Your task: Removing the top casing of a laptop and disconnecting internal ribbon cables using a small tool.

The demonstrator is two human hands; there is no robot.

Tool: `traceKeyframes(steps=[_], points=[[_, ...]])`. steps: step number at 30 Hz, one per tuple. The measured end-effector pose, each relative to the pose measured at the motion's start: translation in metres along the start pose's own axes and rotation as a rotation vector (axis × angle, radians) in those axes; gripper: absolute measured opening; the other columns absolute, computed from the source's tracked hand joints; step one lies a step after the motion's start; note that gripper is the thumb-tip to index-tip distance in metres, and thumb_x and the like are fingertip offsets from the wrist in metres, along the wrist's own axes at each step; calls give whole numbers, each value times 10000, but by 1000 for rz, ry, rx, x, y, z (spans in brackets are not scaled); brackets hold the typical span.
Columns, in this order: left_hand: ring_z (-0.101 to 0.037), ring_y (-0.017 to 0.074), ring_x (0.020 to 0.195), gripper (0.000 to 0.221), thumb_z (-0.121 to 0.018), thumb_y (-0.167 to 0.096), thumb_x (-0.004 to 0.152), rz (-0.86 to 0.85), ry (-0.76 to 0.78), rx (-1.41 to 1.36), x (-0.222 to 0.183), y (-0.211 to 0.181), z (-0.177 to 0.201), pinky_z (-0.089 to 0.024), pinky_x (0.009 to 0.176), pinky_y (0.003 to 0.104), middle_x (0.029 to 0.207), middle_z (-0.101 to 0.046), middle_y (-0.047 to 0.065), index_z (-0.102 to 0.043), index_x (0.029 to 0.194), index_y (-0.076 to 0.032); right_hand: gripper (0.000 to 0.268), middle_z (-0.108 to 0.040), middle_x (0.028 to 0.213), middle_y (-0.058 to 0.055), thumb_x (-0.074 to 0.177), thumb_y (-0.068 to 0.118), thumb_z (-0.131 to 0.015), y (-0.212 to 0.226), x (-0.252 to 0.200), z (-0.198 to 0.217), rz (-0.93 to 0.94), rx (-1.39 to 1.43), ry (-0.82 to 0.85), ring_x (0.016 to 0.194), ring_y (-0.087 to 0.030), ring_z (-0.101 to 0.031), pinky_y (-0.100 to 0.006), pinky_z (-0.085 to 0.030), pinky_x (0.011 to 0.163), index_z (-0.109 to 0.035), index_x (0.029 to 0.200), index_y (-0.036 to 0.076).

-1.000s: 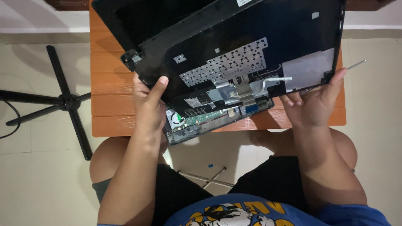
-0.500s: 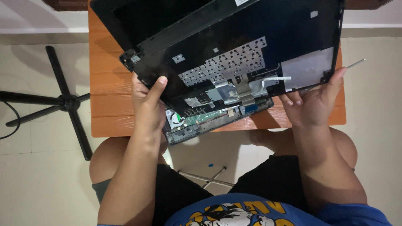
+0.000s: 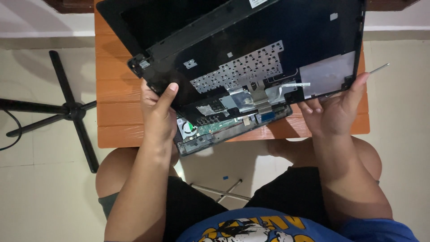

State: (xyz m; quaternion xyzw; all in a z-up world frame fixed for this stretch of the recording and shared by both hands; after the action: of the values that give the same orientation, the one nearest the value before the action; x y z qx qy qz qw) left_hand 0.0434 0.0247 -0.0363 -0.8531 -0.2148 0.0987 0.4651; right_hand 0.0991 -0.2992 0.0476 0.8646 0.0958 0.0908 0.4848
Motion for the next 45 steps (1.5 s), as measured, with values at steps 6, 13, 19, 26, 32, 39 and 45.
traceKeyframes(steps=[6, 13, 19, 26, 32, 39, 45], points=[[-625, 279, 1238, 599, -833, -153, 837, 46, -26, 2, -1, -4, -2, -551, 1053, 373, 1298, -657, 120, -522, 1346, -96, 809, -557, 820, 0, 929, 665, -467, 0, -1, -1, -5, 6, -28, 477, -33, -288, -152, -329, 433, -511, 1445, 43], [-620, 257, 1228, 577, -810, -135, 857, 16, -16, 0, -1, -2, -1, -529, 1068, 364, 1303, -654, 114, -519, 1354, -92, 764, -535, 787, 10, 956, 663, -447, -1, -1, 2, 5, 17, 27, 488, -36, -281, -155, -324, 443, -542, 1411, 56], [-629, 249, 1217, 572, -824, -145, 839, 12, -30, 2, 0, -3, -3, -537, 1050, 352, 1284, -661, 107, -532, 1327, -85, 738, -484, 728, 15, 969, 654, -437, 0, 0, -1, 14, 27, 42, 490, -41, -262, -166, -281, 440, -552, 1363, 40], [-632, 260, 1220, 599, -835, -153, 822, 55, -61, 5, -1, -1, 0, -549, 1051, 364, 1284, -663, 114, -529, 1335, -101, 818, -466, 702, 20, 931, 678, -421, -1, -2, 2, -26, -6, -46, 471, -34, -261, -162, -307, 444, -517, 1434, 41], [-639, 251, 1203, 573, -805, -117, 846, 48, -64, -23, -2, 1, -1, -544, 1050, 366, 1285, -667, 125, -527, 1346, -88, 784, -430, 700, 32, 949, 675, -433, -4, -1, 5, -13, 29, 3, 473, -34, -256, -162, -311, 448, -528, 1427, 62], [-692, 226, 1121, 584, -850, -89, 776, 55, -151, -74, 2, 17, 7, -545, 1044, 370, 1234, -718, 126, -576, 1292, -89, 801, -662, 901, 41, 820, 690, -514, -11, 1, 21, -127, 133, -215, 418, -63, -333, -168, -302, 422, -598, 1430, 177], [-676, 199, 1137, 511, -777, -106, 865, 57, -124, -116, 1, 16, -1, -525, 1052, 339, 1268, -705, 136, -547, 1319, -70, 754, -419, 605, 65, 769, 674, -552, -9, 3, 14, -91, 52, -357, 406, -63, -278, -191, -233, 409, -629, 1331, 177]])
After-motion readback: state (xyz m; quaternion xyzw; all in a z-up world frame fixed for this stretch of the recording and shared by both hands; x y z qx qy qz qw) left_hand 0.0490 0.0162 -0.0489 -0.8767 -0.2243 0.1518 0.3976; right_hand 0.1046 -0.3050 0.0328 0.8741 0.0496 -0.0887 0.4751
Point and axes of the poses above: each hand's wrist, its own x-axis towards the middle knuckle, its own z-axis out of the back of the hand, y = z × x, the point moved 4 cm from there along x, towards the middle knuckle
